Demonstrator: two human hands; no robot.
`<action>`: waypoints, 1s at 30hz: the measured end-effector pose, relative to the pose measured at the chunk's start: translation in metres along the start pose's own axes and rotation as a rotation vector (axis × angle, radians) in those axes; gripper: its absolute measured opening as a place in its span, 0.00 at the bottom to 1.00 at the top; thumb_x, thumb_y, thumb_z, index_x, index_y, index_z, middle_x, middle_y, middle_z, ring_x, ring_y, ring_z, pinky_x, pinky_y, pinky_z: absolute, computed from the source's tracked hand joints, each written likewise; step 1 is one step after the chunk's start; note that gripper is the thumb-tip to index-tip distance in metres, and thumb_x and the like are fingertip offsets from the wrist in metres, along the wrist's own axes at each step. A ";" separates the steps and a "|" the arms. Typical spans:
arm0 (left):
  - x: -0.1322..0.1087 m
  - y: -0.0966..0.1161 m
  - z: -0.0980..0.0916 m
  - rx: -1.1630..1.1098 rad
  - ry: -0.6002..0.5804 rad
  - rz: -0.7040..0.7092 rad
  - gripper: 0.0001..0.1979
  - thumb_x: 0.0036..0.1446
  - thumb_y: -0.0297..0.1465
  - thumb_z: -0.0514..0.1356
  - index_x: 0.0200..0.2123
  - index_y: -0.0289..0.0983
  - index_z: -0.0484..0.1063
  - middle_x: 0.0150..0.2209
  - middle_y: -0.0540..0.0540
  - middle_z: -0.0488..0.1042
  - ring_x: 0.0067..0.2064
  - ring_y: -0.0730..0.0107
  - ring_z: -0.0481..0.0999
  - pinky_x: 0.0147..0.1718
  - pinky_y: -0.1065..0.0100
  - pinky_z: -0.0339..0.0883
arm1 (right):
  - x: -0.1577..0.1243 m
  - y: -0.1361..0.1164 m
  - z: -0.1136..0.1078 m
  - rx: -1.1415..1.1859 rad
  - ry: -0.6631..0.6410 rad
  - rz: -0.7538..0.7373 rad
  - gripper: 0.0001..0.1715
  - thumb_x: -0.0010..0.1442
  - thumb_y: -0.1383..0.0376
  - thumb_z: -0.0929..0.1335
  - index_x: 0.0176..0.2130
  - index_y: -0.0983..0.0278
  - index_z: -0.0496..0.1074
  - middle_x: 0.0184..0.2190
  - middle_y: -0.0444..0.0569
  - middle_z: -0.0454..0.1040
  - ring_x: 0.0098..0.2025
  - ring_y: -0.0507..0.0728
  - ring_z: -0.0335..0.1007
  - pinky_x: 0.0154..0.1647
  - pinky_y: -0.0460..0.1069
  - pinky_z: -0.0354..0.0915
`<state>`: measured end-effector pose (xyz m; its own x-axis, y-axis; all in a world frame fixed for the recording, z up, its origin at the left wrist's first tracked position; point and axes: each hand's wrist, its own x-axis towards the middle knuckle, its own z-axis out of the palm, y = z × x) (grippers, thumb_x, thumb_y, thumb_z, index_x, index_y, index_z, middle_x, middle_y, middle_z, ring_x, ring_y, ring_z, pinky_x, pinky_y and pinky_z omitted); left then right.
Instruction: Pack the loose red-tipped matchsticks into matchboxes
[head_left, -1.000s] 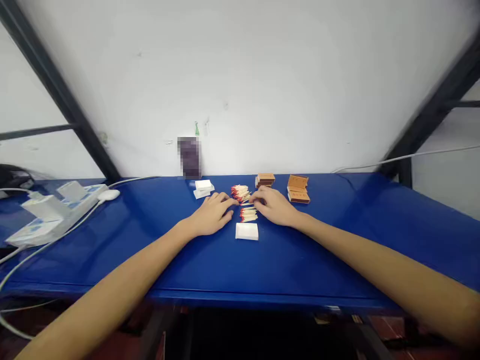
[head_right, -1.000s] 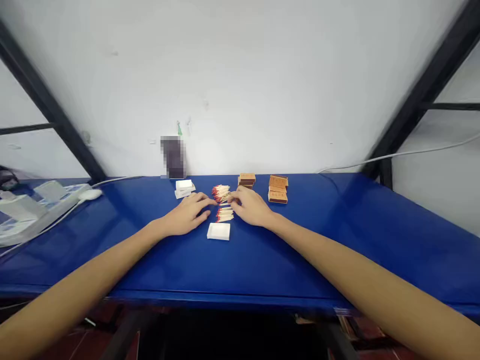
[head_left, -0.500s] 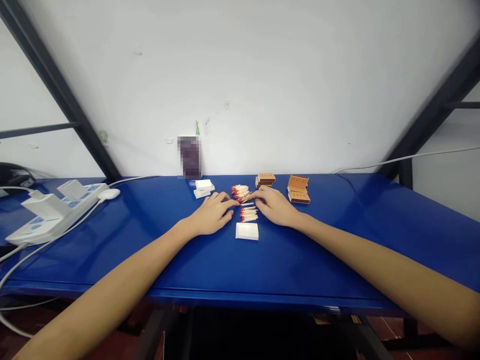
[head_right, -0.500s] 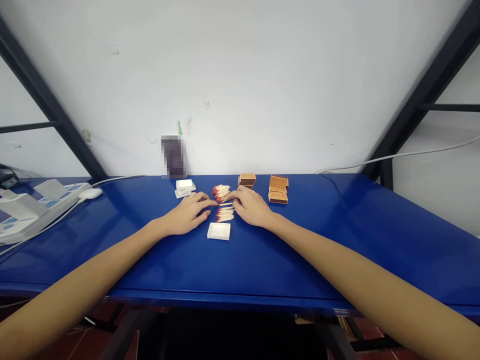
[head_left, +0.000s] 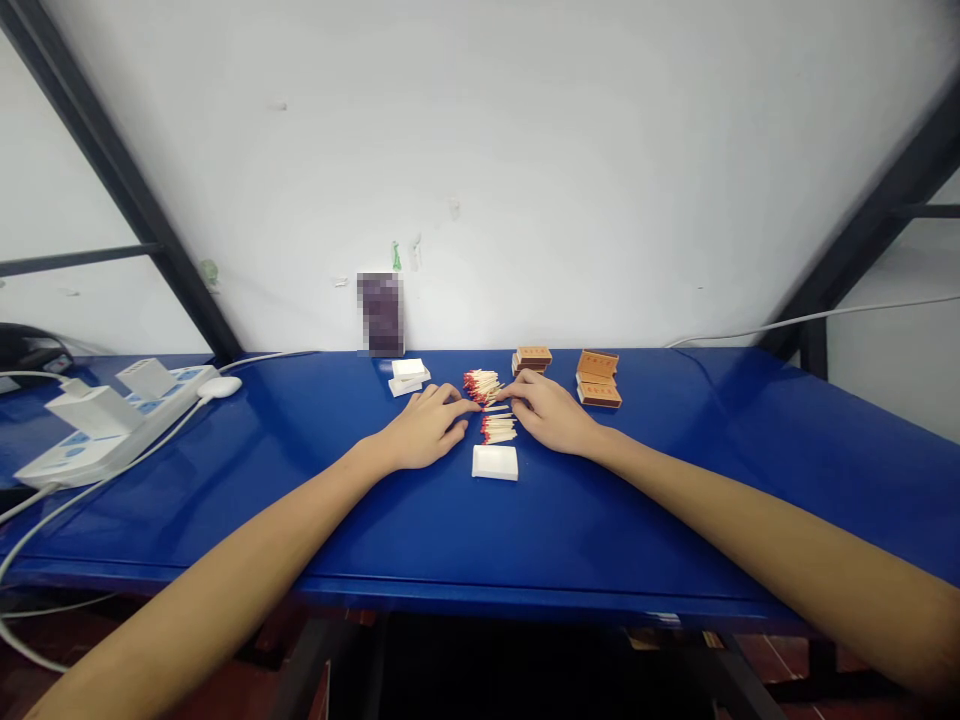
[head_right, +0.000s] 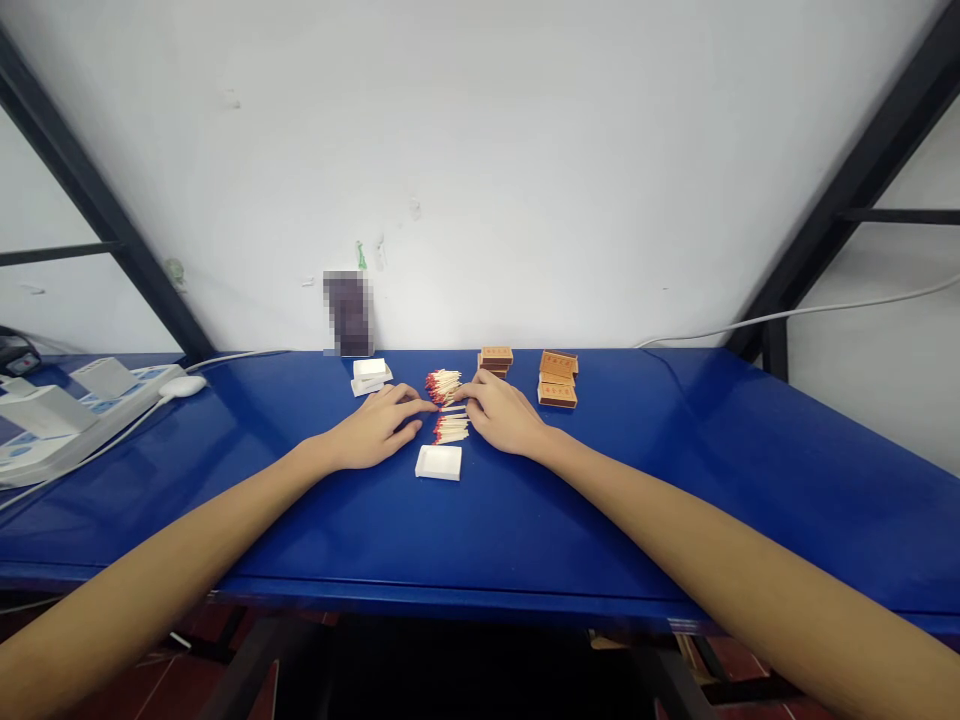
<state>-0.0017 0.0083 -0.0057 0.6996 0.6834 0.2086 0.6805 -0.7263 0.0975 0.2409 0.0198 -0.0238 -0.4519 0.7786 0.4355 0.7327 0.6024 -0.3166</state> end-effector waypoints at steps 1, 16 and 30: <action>0.000 0.000 0.000 0.001 -0.005 -0.001 0.20 0.68 0.34 0.48 0.60 0.41 0.67 0.51 0.40 0.66 0.52 0.56 0.65 0.53 0.53 0.61 | 0.000 0.000 0.000 -0.007 -0.003 0.007 0.22 0.64 0.72 0.59 0.49 0.60 0.77 0.39 0.49 0.69 0.42 0.57 0.69 0.43 0.51 0.63; 0.000 0.003 -0.003 -0.005 -0.024 -0.009 0.21 0.68 0.33 0.47 0.60 0.42 0.66 0.51 0.40 0.65 0.52 0.56 0.65 0.54 0.53 0.61 | -0.001 -0.002 0.000 -0.005 0.001 0.003 0.19 0.64 0.71 0.60 0.47 0.61 0.76 0.39 0.49 0.70 0.41 0.56 0.69 0.42 0.50 0.62; 0.000 0.004 -0.005 -0.018 -0.039 -0.007 0.21 0.70 0.35 0.46 0.62 0.45 0.65 0.51 0.41 0.65 0.52 0.57 0.65 0.54 0.53 0.60 | -0.001 -0.007 -0.003 -0.032 -0.001 0.032 0.16 0.64 0.70 0.61 0.43 0.62 0.76 0.38 0.49 0.71 0.39 0.56 0.69 0.40 0.49 0.61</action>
<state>-0.0003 0.0047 -0.0009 0.7028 0.6908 0.1696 0.6818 -0.7222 0.1164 0.2379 0.0143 -0.0192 -0.4281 0.7978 0.4246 0.7628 0.5709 -0.3036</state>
